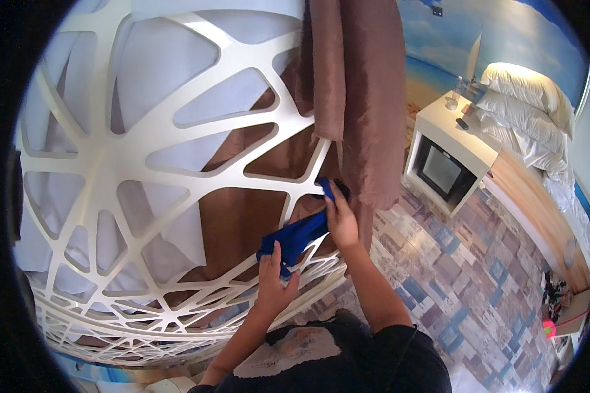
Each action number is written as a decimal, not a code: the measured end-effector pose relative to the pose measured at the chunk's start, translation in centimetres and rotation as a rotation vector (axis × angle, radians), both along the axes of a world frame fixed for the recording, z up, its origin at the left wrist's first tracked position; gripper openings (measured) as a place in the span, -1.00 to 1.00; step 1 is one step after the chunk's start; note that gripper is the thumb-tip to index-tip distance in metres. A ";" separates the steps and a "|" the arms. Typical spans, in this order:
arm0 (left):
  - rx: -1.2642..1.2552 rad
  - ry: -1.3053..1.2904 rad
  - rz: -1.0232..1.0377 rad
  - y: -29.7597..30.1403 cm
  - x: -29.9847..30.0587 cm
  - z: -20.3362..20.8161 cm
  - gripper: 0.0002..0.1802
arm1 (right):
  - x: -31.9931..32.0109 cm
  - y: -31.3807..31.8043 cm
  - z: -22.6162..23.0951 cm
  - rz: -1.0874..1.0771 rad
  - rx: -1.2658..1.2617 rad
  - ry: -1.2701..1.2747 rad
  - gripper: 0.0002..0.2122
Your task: The person sweeps debris on the floor with a red broom, then wipes a white lattice chair with a blue cloth. The person squats and sits on the floor to clean the lower sections of the chair.
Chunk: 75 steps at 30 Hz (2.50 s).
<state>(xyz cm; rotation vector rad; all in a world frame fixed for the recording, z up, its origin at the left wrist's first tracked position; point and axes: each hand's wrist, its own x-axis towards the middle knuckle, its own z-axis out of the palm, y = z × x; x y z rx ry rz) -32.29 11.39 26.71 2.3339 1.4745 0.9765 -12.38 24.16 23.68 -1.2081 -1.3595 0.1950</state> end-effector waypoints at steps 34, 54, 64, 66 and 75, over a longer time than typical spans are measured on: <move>0.190 0.075 0.093 4.9 1.7 -5.0 -0.17 | -4.4 -0.1 -8.8 -0.074 -0.101 -0.113 -0.61; 0.729 0.140 0.646 1.7 -7.1 14.7 -0.38 | -12.8 -1.1 17.6 0.065 0.535 -0.453 -0.51; 0.779 0.113 0.584 2.4 -7.3 14.3 -0.38 | -11.4 0.3 15.6 -0.019 0.553 -0.361 -0.56; 0.776 0.113 0.581 2.3 -7.3 14.2 -0.37 | -13.7 -1.4 16.0 0.061 0.558 -0.296 -0.55; 0.738 0.104 0.558 2.0 -7.9 14.1 -0.33 | -15.7 -1.5 19.0 0.294 0.681 -0.350 -0.66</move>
